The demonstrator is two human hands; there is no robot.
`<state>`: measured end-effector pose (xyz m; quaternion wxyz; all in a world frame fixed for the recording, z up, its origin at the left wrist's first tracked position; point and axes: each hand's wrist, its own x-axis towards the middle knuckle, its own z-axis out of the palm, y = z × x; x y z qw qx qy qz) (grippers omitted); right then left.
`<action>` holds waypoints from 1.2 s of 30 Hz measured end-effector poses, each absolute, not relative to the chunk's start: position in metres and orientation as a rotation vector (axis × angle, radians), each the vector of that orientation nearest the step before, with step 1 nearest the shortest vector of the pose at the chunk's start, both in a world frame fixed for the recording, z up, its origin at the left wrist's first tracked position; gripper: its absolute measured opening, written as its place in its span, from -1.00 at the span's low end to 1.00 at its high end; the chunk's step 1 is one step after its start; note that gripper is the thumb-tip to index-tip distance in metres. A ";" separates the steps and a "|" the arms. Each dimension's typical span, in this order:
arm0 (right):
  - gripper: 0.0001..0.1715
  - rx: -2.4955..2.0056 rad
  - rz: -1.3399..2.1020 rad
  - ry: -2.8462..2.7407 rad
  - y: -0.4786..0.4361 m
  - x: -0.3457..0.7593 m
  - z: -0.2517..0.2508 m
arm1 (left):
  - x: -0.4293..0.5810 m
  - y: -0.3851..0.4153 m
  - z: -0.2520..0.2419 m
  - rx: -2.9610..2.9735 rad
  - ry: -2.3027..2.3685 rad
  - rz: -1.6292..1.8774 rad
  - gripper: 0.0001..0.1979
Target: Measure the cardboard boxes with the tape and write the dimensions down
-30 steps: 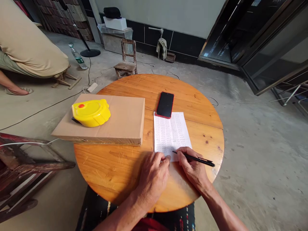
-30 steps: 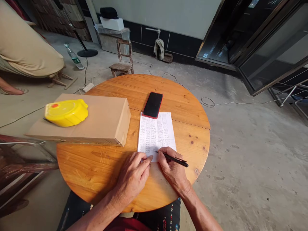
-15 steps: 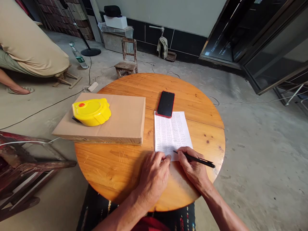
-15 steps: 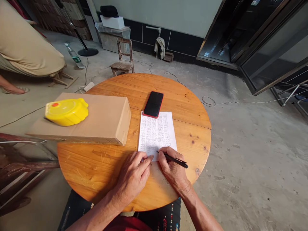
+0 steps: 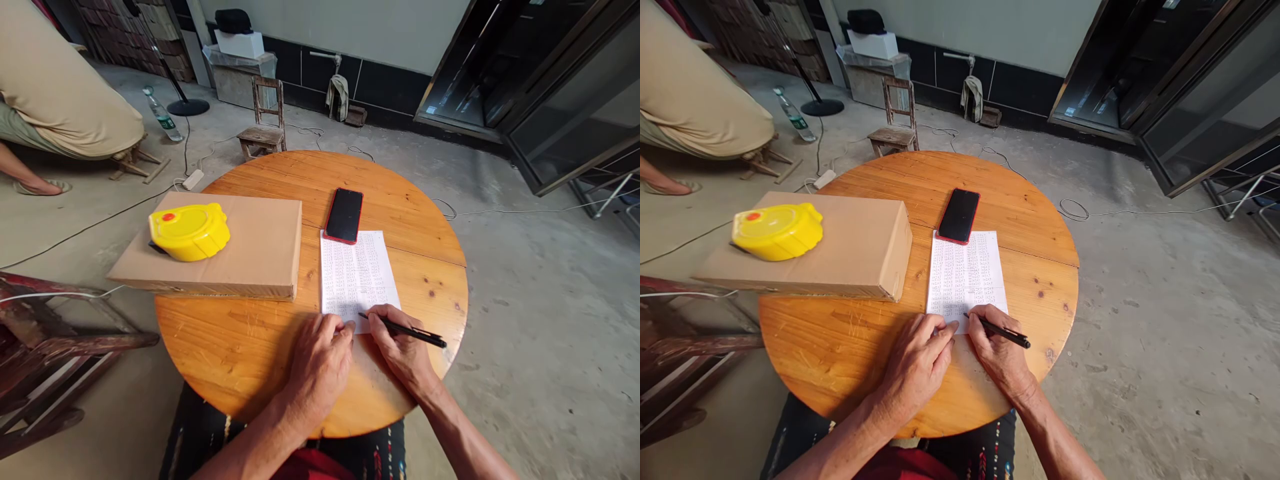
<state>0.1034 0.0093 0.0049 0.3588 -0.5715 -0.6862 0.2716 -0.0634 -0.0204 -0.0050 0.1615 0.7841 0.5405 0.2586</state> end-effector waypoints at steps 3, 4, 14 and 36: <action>-0.82 -1.478 0.686 -1.759 0.009 0.104 0.004 | -0.064 -0.020 -0.005 2.236 1.540 0.742 -0.75; -0.82 -1.478 0.683 -1.756 0.009 0.104 0.004 | -0.064 -0.020 -0.005 2.236 1.538 0.746 -0.74; -0.84 -1.410 0.887 -1.565 0.005 0.108 0.006 | -0.064 -0.021 -0.008 2.248 1.517 0.800 -0.69; -0.49 -1.459 0.009 -2.253 0.053 0.145 -0.002 | -0.066 -0.020 -0.007 2.212 1.453 0.882 -0.76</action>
